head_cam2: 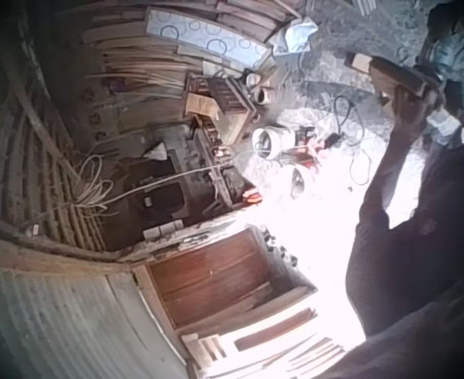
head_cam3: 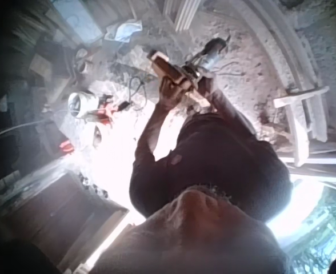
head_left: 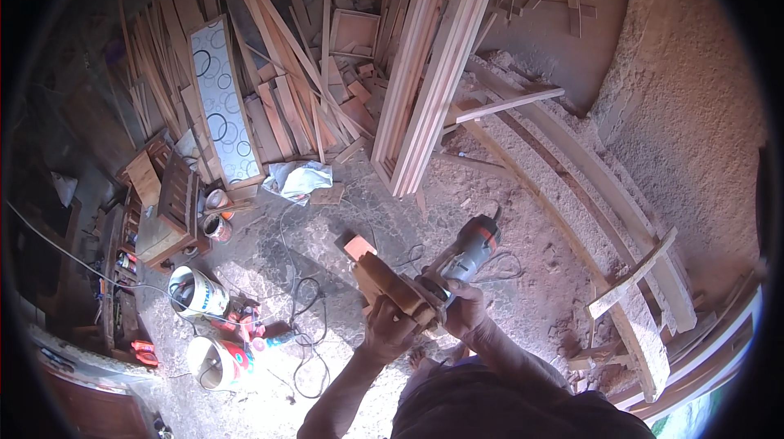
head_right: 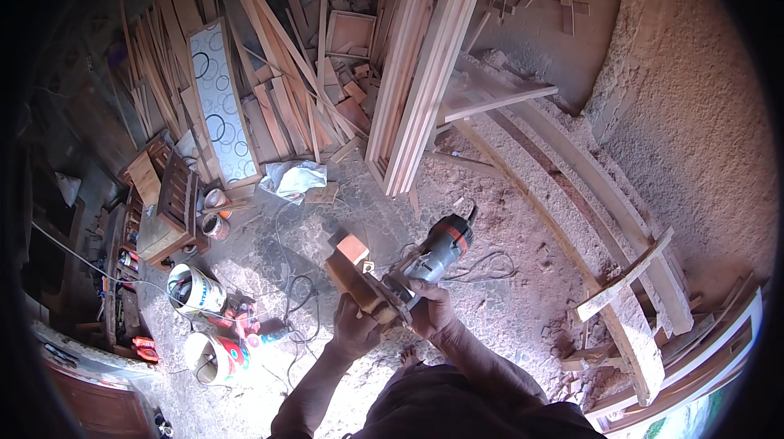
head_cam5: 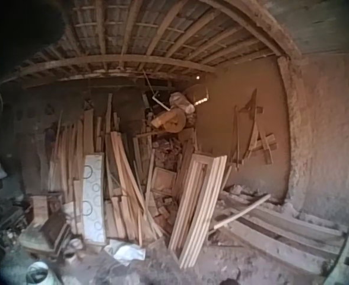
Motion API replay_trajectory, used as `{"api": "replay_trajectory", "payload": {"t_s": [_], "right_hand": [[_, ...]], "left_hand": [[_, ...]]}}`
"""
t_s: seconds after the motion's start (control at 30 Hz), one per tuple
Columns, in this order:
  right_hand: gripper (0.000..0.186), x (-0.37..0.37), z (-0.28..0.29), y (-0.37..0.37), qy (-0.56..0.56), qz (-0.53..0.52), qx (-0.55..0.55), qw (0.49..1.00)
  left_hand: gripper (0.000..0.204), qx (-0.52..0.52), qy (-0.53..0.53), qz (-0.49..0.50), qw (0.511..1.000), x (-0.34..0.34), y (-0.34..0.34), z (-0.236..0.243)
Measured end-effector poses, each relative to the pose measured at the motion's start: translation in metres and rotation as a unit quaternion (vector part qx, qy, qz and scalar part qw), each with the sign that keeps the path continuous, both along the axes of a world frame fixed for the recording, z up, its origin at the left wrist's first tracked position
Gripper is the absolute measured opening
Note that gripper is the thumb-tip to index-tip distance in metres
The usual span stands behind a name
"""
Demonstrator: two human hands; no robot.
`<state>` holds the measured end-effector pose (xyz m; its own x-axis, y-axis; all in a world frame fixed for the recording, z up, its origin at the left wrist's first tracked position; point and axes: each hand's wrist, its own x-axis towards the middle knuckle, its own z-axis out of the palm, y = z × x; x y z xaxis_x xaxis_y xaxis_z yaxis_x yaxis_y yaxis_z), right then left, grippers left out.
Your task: The person uses a handheld power router to shape the edges of a wooden frame and then stacks wooden frames.
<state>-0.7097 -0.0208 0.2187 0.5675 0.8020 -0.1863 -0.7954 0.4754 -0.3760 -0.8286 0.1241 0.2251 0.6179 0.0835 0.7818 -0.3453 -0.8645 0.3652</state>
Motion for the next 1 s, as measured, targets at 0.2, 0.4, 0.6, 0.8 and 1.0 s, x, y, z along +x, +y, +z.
{"api": "replay_trajectory", "payload": {"t_s": [0.2, 0.4, 0.6, 0.8, 1.0], "right_hand": [[0.062, 0.009, 0.002, -0.004, 0.009, -0.022, 0.015, 1.0], [0.067, 0.023, -0.027, -0.026, 0.09, -0.037, 0.01, 0.995], [0.068, 0.016, -0.048, -0.064, 0.103, -0.048, 0.003, 0.994], [0.065, 0.004, -0.048, -0.097, 0.102, -0.063, -0.005, 0.993], [0.057, 0.007, -0.064, -0.167, 0.051, -0.057, -0.025, 0.997]], "left_hand": [[0.041, -0.097, 0.013, 0.118, 0.988, -0.025, 0.009, -0.04], [0.038, -0.221, 0.075, 0.234, 0.944, -0.094, 0.058, -0.159], [0.032, -0.214, 0.293, 0.327, 0.873, -0.181, 0.052, -0.247], [0.041, -0.225, 0.44, 0.31, 0.812, -0.228, 0.037, -0.279], [0.082, -0.412, 0.531, 0.319, 0.668, -0.205, 0.005, -0.318]]}}
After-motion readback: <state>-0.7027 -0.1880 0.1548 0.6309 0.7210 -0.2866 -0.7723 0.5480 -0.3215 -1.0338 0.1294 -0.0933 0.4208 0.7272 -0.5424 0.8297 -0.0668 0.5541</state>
